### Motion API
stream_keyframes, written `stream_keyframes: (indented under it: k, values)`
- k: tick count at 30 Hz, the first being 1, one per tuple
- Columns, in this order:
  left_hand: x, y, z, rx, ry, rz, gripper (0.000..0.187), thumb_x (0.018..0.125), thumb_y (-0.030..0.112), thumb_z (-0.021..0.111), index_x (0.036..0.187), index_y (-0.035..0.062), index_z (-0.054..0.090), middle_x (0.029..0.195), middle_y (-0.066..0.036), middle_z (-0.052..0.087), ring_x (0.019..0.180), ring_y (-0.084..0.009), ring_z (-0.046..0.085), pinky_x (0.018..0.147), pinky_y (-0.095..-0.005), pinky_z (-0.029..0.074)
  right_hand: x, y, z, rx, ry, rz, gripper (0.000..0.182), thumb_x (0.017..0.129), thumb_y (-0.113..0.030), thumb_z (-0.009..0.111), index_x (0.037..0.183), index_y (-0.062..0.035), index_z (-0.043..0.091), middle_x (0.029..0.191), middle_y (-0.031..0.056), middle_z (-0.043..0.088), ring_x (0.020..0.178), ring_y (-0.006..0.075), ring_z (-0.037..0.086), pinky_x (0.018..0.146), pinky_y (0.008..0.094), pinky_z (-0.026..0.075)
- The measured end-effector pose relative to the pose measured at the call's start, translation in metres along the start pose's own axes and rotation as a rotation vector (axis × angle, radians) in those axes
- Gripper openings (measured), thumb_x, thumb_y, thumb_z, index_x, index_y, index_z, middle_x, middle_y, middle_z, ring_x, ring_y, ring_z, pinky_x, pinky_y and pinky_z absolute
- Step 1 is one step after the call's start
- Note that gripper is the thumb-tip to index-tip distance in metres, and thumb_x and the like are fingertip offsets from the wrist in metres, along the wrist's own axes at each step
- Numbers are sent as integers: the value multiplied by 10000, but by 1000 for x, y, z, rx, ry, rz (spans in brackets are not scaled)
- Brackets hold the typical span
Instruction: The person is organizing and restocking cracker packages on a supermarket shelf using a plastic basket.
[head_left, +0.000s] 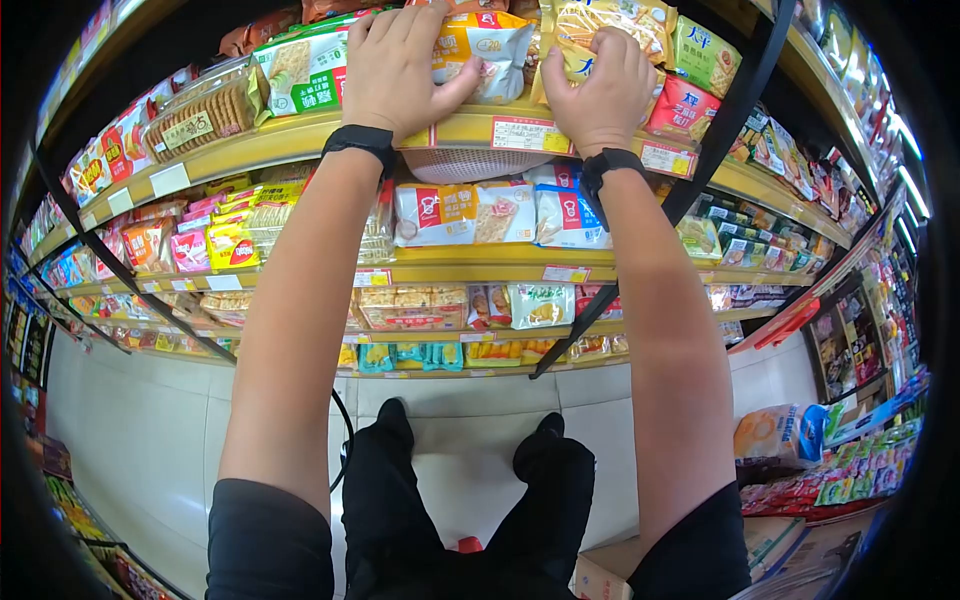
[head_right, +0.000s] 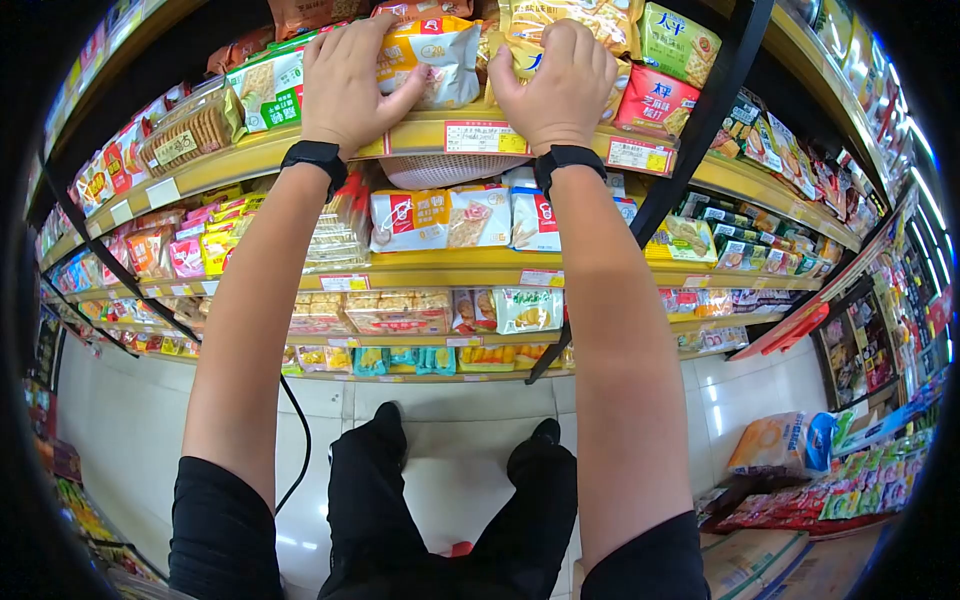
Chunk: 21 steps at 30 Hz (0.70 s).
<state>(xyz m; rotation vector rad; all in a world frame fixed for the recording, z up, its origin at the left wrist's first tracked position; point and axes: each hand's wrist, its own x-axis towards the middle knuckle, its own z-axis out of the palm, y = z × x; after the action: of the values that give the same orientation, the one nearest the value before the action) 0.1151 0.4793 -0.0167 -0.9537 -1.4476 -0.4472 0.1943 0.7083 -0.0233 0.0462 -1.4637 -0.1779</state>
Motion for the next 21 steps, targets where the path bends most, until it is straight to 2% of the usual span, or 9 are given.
stream_keyframes:
  k: [5,10,17,21]
  values:
    - [4,4,-3,-4,34,18,548,841,448,748,1244,94,636,1098,-112,680,1060,-316,619,994,-450,408,1,0,0,3,-12,14,379,781,-375,753,925,-87,552,940,102,586,939,325,574,880,461,425]
    - [4,4,-4,-2,-33,-12,489,842,426,751,1196,102,659,1077,-110,681,1062,-322,618,992,-442,411,-1,-2,1,16,9,11,376,783,-371,751,925,-86,551,939,106,587,940,328,573,883,465,425]
    - [3,-2,2,-60,-8,-24,477,846,410,745,1185,87,655,1096,-116,685,1072,-328,621,988,-448,417,1,2,-1,36,-9,31,371,770,-348,765,920,-86,550,954,109,600,939,331,577,879,460,424]
    - [6,-3,-4,-60,-31,-35,476,823,378,752,1173,70,649,1098,-119,685,1066,-331,621,975,-451,414,3,-8,-9,56,-78,75,382,764,-309,787,980,-69,582,1046,125,644,1002,335,596,918,456,424]
